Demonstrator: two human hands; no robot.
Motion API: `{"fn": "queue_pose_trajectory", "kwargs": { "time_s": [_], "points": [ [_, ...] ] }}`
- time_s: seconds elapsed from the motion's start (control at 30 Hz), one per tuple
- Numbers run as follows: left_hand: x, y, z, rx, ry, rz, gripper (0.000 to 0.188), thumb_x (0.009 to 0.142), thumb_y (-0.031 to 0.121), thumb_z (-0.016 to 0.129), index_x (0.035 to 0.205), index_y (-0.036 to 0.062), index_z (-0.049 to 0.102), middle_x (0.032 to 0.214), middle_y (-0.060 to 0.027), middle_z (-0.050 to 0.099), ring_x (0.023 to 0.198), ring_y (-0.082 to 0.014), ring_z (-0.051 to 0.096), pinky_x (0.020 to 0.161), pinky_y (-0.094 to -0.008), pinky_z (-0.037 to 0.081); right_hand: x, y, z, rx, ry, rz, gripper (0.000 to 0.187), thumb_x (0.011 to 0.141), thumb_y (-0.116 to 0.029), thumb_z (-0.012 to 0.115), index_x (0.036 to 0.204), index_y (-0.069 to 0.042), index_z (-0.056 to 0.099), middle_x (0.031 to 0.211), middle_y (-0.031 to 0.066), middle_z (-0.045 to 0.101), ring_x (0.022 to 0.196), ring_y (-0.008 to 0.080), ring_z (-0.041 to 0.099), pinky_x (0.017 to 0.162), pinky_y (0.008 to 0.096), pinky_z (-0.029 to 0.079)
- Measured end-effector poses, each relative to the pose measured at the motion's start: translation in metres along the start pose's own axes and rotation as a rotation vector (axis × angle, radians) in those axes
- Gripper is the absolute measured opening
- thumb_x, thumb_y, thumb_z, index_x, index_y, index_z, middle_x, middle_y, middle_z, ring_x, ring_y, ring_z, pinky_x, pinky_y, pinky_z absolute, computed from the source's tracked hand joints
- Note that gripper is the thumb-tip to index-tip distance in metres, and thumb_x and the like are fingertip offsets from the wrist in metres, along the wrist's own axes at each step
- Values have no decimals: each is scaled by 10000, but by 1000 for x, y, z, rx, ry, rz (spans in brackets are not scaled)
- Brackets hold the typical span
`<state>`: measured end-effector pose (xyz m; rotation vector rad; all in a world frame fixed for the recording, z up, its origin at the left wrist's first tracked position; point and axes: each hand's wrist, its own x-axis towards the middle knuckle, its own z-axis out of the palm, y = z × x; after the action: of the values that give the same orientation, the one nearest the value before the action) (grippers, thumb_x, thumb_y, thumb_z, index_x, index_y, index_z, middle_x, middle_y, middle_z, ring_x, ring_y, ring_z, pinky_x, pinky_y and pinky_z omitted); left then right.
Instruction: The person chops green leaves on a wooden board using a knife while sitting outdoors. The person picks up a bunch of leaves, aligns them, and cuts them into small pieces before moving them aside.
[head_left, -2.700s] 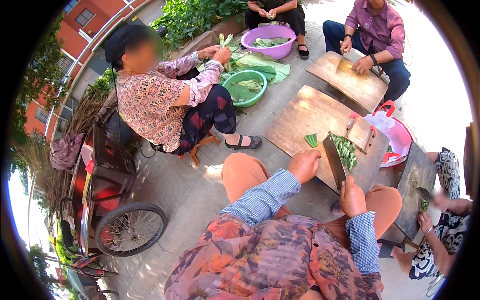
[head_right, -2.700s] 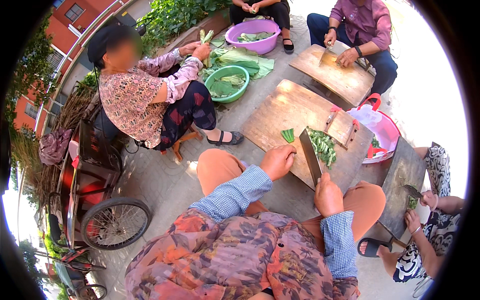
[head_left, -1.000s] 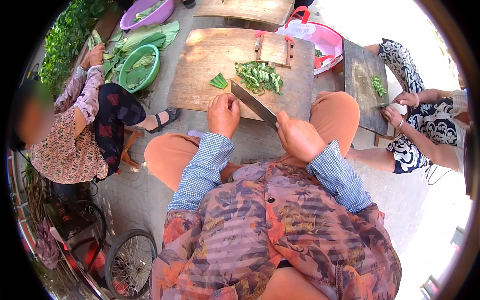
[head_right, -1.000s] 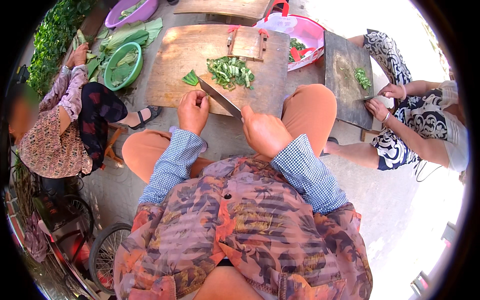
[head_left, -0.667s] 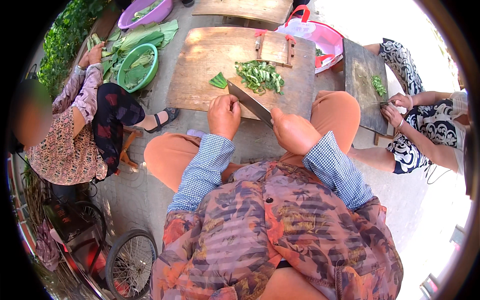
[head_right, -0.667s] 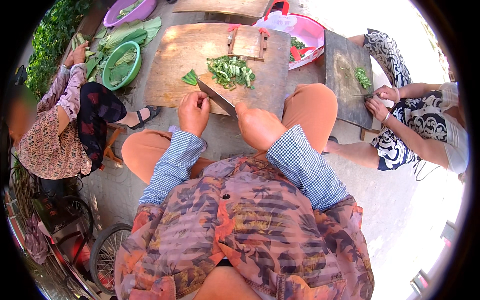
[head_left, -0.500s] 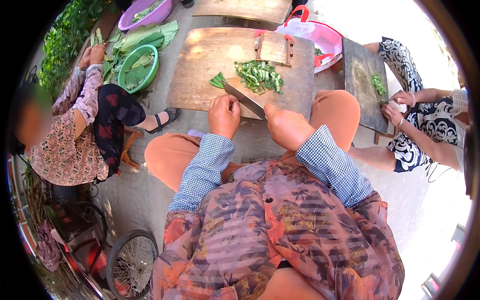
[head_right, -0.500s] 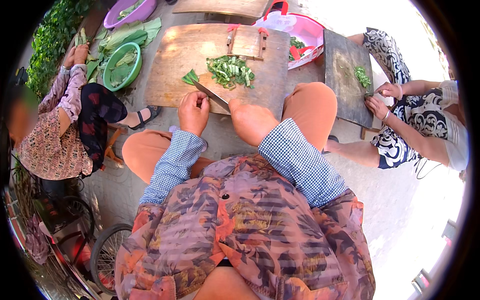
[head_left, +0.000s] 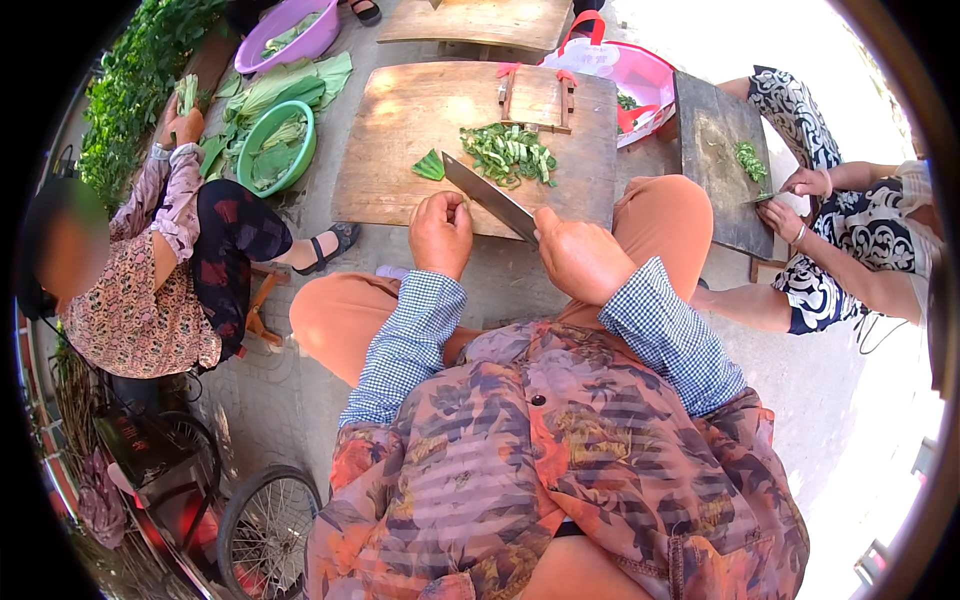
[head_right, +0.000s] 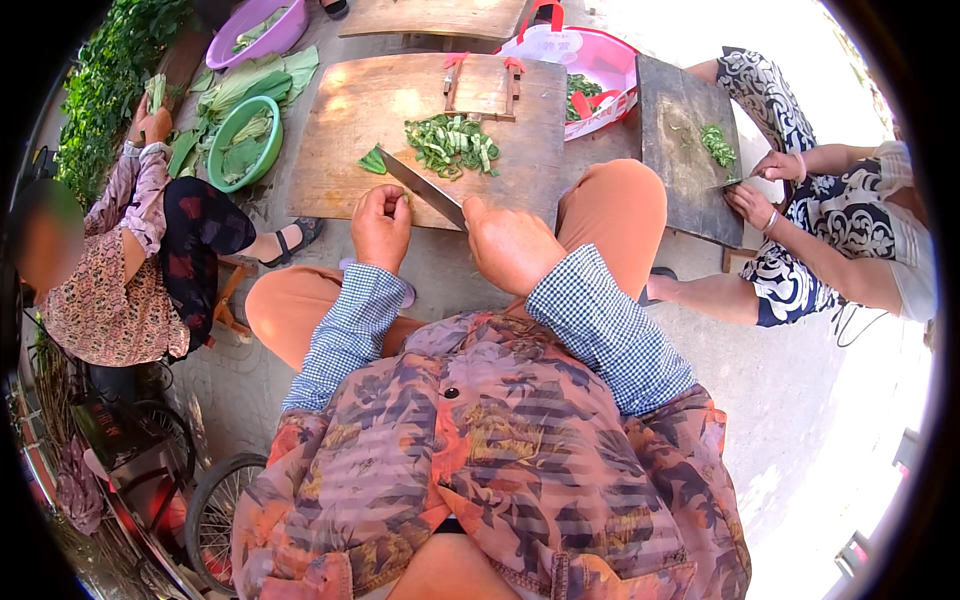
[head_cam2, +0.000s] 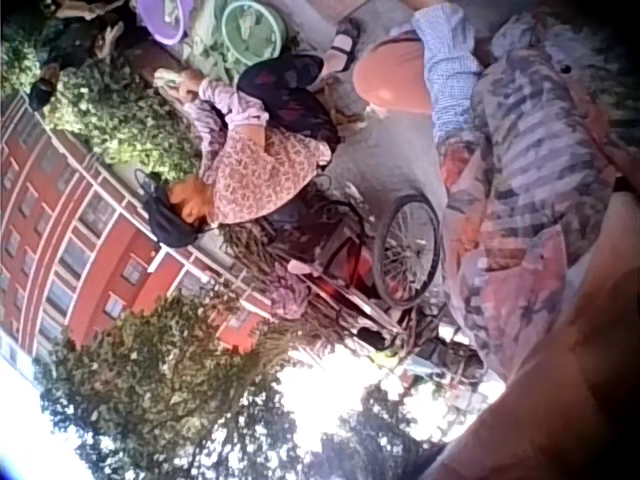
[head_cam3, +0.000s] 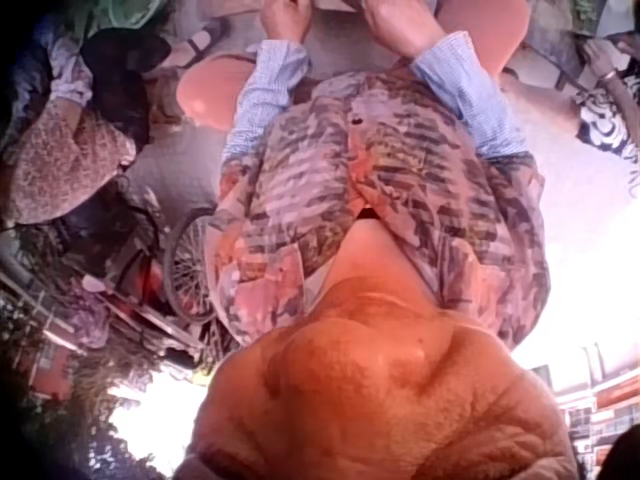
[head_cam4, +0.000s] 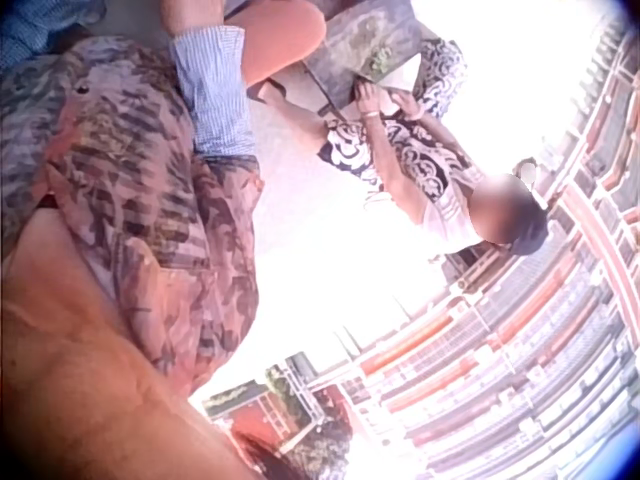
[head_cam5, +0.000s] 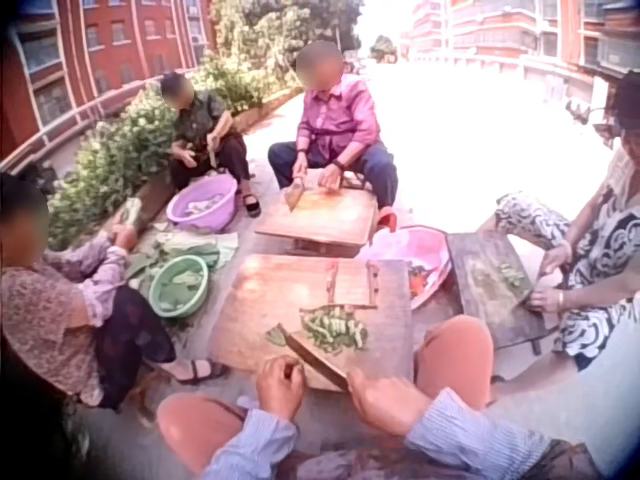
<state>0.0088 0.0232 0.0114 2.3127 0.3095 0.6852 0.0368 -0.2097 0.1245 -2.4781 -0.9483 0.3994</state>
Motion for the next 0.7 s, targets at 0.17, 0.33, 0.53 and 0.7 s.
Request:
{"fn": "queue_pose_trajectory", "kwargs": {
  "time_s": [0.17,0.33,0.53,0.7],
  "points": [
    [-1,1,0,20,4,-16,104,854,75,760,938,54,702,872,-102,712,839,-299,681,792,-438,543,-8,0,1,5,1,-8,180,1027,-142,535,1058,20,460,706,275,655,690,502,663,634,599,519],
    [-1,1,-3,8,7,-18,113,854,75,769,943,50,704,876,-102,715,837,-296,682,790,-433,545,-11,-2,-3,10,-45,7,180,993,-126,545,1075,21,479,760,288,689,733,502,690,679,601,543],
    [-3,-1,-7,-6,-16,4,110,851,67,771,931,40,702,876,-109,695,819,-307,663,778,-438,537,-13,-1,-4,25,-53,12,172,1002,-121,540,1080,20,479,757,290,683,740,507,684,683,605,536],
    [-3,-3,-5,-54,-9,12,93,853,58,756,928,40,703,869,-112,686,826,-310,658,774,-440,535,-12,2,-1,38,-56,13,174,1028,-136,528,1077,20,470,738,292,660,726,513,664,667,605,521]
  ]
}}
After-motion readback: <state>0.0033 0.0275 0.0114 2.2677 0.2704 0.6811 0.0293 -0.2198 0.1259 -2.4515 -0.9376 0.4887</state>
